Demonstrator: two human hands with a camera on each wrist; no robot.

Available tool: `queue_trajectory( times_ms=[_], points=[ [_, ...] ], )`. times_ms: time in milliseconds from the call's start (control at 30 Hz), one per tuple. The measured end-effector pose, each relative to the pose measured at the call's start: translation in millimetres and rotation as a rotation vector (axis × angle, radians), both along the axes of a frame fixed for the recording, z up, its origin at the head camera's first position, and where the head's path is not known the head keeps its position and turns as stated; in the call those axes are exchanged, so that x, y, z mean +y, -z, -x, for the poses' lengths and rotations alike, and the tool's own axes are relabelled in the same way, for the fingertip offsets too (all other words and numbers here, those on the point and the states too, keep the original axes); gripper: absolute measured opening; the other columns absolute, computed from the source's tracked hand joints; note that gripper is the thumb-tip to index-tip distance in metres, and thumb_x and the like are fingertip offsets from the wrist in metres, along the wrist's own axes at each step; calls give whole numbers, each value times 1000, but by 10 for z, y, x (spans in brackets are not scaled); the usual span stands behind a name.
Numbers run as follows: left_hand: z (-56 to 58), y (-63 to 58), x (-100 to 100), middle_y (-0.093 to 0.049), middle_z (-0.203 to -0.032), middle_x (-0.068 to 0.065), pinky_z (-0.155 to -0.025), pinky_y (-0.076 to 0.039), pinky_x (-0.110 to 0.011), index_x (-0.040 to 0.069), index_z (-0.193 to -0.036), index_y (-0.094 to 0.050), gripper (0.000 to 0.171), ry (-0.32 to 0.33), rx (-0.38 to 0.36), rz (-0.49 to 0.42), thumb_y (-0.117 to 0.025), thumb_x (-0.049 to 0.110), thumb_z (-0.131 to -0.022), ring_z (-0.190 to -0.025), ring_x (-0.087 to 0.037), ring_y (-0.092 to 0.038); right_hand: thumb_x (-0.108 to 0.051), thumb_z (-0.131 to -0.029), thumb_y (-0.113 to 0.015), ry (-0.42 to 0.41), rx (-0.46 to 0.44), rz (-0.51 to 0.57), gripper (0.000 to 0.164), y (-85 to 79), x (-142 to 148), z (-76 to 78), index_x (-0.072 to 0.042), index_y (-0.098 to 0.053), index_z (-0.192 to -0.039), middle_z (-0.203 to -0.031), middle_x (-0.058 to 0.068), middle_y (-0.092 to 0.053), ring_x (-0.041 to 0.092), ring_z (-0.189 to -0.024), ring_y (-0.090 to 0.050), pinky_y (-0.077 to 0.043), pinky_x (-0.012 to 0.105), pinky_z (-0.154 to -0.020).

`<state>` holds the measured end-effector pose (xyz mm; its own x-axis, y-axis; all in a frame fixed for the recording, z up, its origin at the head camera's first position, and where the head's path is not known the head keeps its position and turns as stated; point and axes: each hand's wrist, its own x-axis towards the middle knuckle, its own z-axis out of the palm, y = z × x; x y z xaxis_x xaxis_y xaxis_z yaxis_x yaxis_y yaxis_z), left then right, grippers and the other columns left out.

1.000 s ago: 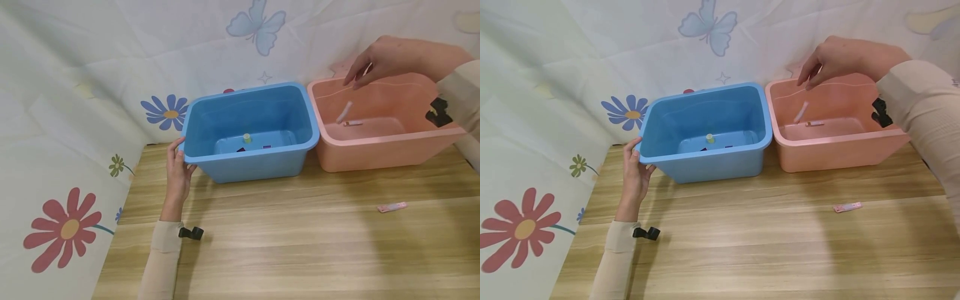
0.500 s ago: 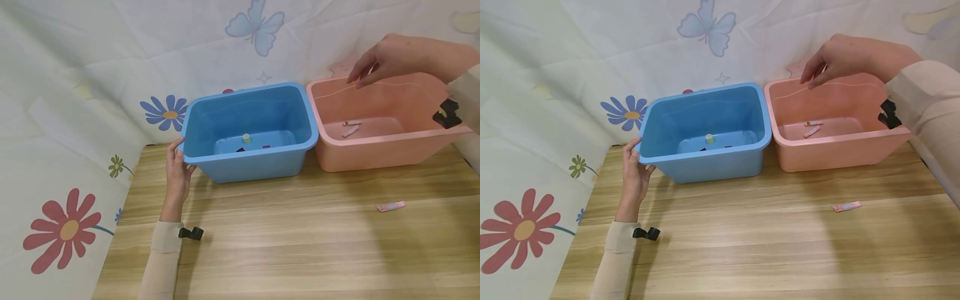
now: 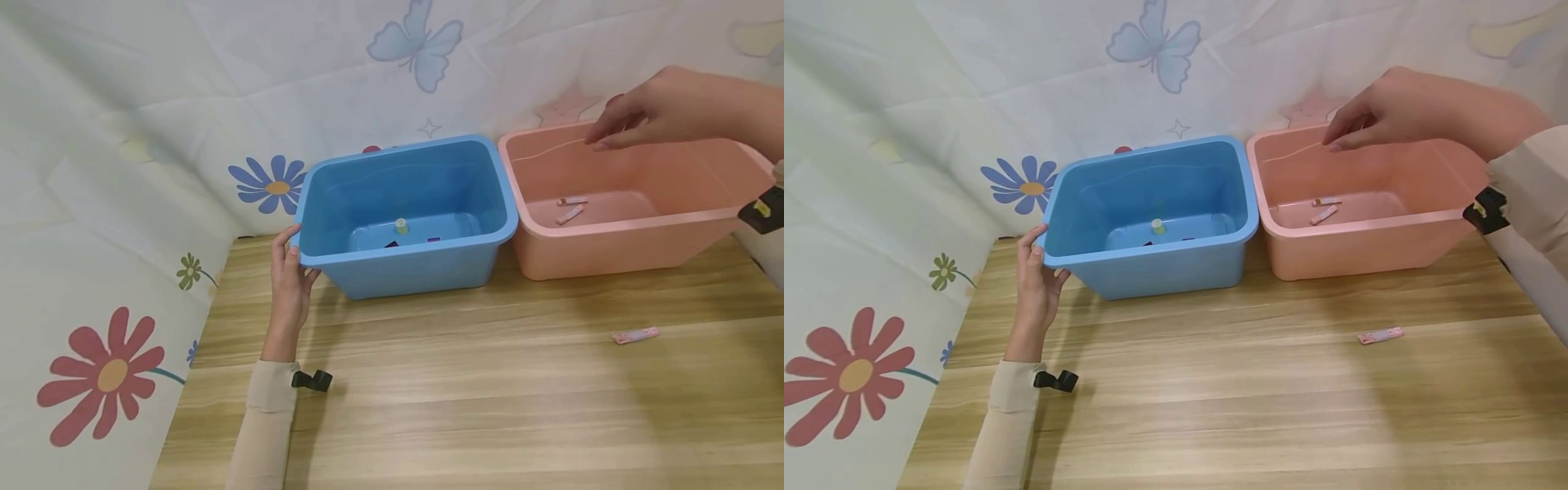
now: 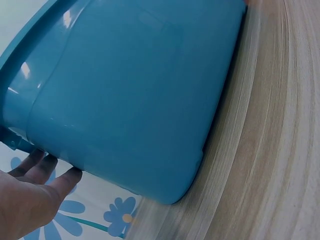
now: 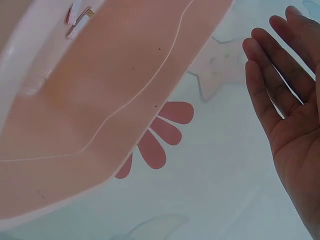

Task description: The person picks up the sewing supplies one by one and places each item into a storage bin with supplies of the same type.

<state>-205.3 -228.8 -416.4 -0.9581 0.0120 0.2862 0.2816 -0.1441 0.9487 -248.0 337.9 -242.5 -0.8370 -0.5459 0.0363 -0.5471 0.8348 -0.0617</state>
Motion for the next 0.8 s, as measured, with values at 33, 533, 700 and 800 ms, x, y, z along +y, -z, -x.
queue_trajectory(
  times_ms=[33, 533, 700, 800],
  points=[
    [2, 0, 2, -40, -148, -12, -92, -53, -34, 24, -148, -41, 46, -1, -1, 0, -50, 35, -104, -134, -48, -43, -23, -92, -75, -2, 11, 13, 20, 6, 20, -24, -21, -78, -112, -108, 3, -75, 24, -88, -71, -54, 33, -74],
    [10, -3, 11, -41, -149, -11, -92, -54, -33, 25, -147, -42, 45, -9, 0, 3, -49, 35, -104, -134, -47, -44, -21, -83, -84, 4, 128, 148, 24, 74, 237, -384, -26, -79, -106, -91, -19, -74, -15, -74, -60, -43, 12, -59],
    [12, -9, 9, -40, -149, -11, -92, -54, -34, 25, -147, -42, 46, -15, -2, 10, -50, 36, -103, -134, -48, -44, -10, -77, -85, -106, 204, 234, 32, 185, 310, -486, -25, -78, -105, -92, -30, -67, -34, -85, -46, -41, 13, -52],
    [12, -15, 7, -40, -149, -11, -92, -53, -34, 25, -147, -42, 46, -15, -1, 10, -50, 37, -103, -134, -49, -44, -8, -75, -86, -148, 227, 248, 34, 245, 341, -534, -24, -78, -103, -90, -27, -68, -33, -87, -46, -42, 10, -54]
  ],
)
